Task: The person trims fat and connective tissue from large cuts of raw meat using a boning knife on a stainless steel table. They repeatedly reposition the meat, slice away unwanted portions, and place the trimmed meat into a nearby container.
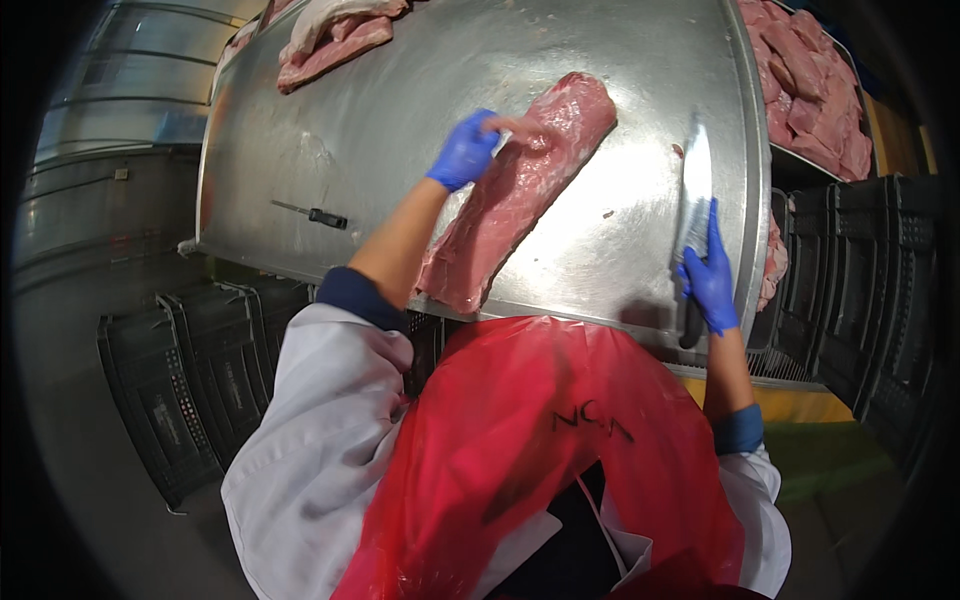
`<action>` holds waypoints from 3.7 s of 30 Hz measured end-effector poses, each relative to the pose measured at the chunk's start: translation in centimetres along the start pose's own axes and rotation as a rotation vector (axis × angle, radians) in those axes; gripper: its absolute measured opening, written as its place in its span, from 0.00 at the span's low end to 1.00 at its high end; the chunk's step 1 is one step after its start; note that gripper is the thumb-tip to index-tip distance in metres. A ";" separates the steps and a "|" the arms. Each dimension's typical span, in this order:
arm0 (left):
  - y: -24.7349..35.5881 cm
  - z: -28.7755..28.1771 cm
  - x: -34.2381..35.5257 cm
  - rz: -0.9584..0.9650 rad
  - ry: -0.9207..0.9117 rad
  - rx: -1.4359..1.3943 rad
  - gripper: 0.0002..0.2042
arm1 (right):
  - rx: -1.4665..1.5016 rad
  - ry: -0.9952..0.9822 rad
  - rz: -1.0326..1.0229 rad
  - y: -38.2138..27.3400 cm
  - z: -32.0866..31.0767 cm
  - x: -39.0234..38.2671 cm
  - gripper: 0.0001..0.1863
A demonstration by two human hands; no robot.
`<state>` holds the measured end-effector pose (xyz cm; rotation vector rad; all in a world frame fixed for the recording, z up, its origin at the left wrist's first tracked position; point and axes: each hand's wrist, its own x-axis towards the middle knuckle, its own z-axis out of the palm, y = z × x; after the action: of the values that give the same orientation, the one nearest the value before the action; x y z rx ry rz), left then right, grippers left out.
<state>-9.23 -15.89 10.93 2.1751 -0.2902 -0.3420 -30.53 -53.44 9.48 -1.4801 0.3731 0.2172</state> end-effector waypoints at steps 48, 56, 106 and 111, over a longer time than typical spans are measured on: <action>-10.6 -12.7 -22.1 0.127 -0.145 0.139 0.12 | -0.805 -0.898 0.393 -2.2 32.1 -8.0 0.39; -7.2 -16.9 -27.4 0.014 0.029 -0.104 0.11 | -0.870 -0.749 -0.017 1.5 38.9 -3.5 0.41; -7.4 0.3 -13.7 0.080 0.009 0.513 0.45 | -0.250 0.025 0.175 -7.2 11.8 18.5 0.44; -8.0 -0.7 -13.8 0.083 -0.065 0.466 0.45 | -0.239 -0.025 0.186 -7.0 15.7 12.3 0.43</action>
<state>-21.17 -6.18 6.71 2.6007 -0.5381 -0.3218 -14.84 -39.47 12.16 -1.6766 0.4779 0.4409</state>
